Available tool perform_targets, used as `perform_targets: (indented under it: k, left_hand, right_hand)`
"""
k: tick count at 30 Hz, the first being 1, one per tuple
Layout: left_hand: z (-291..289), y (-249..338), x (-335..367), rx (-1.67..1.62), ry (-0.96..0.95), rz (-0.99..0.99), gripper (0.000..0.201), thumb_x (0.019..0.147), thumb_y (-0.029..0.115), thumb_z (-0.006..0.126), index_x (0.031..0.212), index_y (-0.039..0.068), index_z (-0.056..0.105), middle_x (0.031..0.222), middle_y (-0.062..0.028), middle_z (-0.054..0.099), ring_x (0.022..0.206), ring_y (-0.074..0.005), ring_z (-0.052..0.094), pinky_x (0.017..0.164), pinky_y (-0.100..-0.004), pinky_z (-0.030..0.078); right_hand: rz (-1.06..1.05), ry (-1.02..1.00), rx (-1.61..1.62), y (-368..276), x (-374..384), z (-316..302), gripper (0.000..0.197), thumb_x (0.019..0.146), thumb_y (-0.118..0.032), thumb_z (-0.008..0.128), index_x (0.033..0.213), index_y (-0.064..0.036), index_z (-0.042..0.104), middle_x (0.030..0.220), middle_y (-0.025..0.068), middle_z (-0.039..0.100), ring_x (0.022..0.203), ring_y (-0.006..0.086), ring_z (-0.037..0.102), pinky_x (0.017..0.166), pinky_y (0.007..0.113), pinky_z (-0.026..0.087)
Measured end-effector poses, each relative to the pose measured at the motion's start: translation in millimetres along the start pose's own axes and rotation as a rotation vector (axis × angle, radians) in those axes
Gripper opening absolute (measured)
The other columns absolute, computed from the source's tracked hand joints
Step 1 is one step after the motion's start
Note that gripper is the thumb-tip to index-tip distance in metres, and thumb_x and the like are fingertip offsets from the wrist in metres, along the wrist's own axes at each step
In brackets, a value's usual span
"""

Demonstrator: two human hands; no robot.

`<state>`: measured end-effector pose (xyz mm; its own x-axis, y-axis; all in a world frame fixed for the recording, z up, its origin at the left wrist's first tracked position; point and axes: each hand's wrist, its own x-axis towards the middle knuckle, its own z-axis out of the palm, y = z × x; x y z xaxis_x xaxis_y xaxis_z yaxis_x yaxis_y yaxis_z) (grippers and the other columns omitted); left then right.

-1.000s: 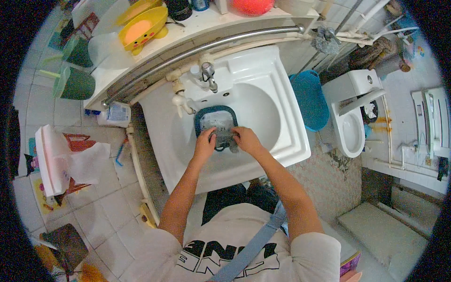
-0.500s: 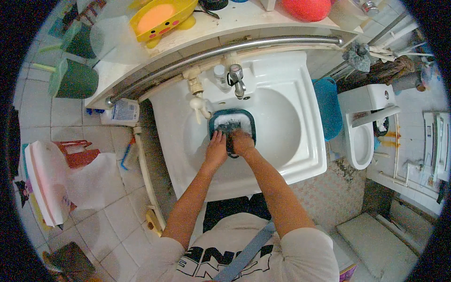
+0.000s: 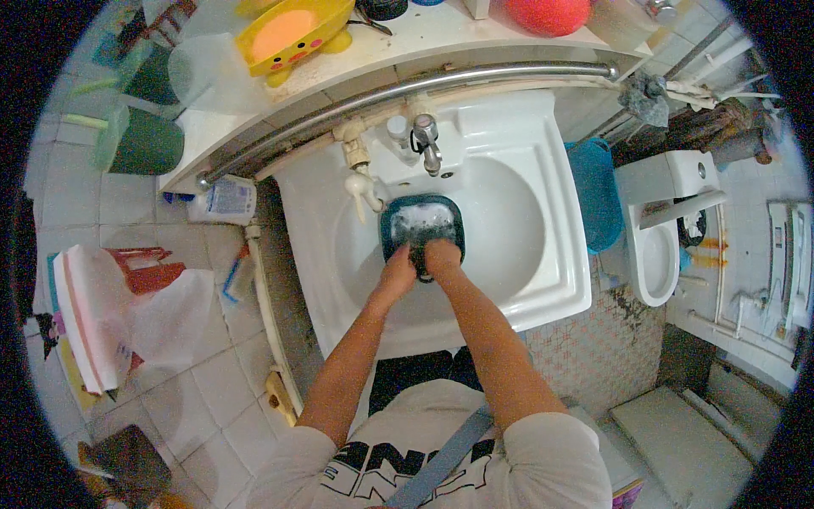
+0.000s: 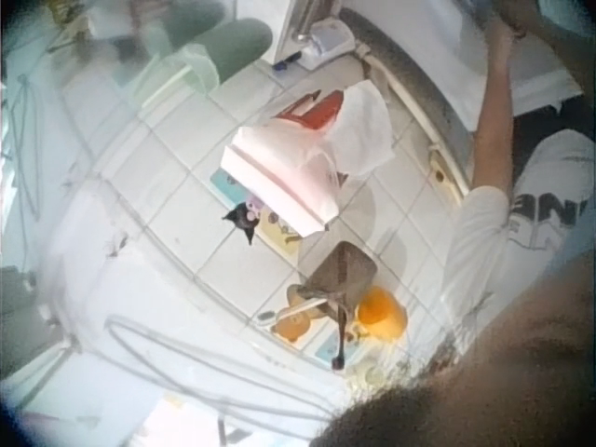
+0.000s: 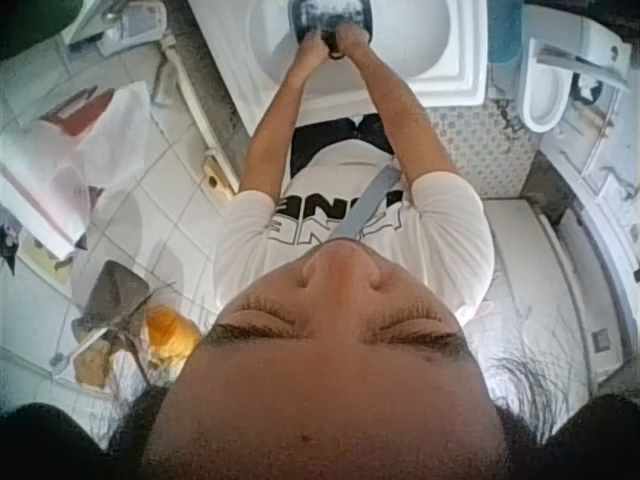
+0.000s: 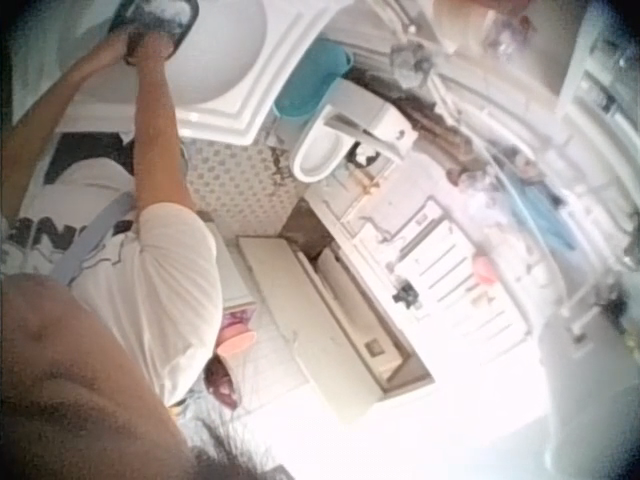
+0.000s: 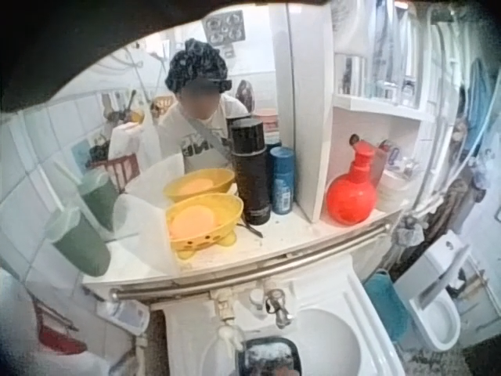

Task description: The person washes a rag in a small tub filled with water and soap inside a sink, and then uses the rag to wipe the surfaces of the sink.

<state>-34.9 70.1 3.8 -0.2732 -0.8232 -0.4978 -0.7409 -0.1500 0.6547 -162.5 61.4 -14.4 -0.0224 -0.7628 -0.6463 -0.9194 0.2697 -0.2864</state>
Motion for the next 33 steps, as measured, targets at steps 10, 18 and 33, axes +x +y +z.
perform_targets:
  k: [10,18,33]
  left_hand:
    - [-5.6,36.8,0.4,-1.260,0.021,-0.377,0.052,0.090,0.037,0.050,0.125,0.000,0.040,0.109,-0.0129,0.055,0.095,-0.0303,0.057,0.072,-0.0410,0.051]
    - [26.3,28.1,3.1,-0.852,0.120,0.008,0.037,0.087,0.017,0.057,0.122,0.008,0.047,0.109,-0.0115,0.054,0.097,-0.0224,0.056,0.078,-0.0345,0.047]
    - [4.2,140.3,-53.1,0.123,-0.075,0.255,0.094,0.067,0.018,0.076,0.139,-0.003,0.018,0.122,-0.0295,0.049,0.113,-0.0401,0.050,0.094,-0.0403,0.041]
  right_hand:
    - [-0.514,0.351,0.670,9.9,-94.7,-45.9,0.034,0.068,0.008,0.054,0.099,-0.0028,0.063,0.115,0.0150,0.053,0.102,0.0336,0.054,0.085,0.039,0.046]
    - [-0.434,0.429,0.815,44.2,-107.8,-32.1,0.028,0.074,0.008,0.055,0.101,0.0010,0.059,0.107,0.0134,0.056,0.090,0.0235,0.062,0.072,0.030,0.053]
    - [-0.391,0.434,0.938,90.3,-137.5,-65.3,0.044,0.073,0.004,0.056,0.116,-0.0003,0.051,0.103,0.0142,0.059,0.086,0.0253,0.063,0.072,0.034,0.052]
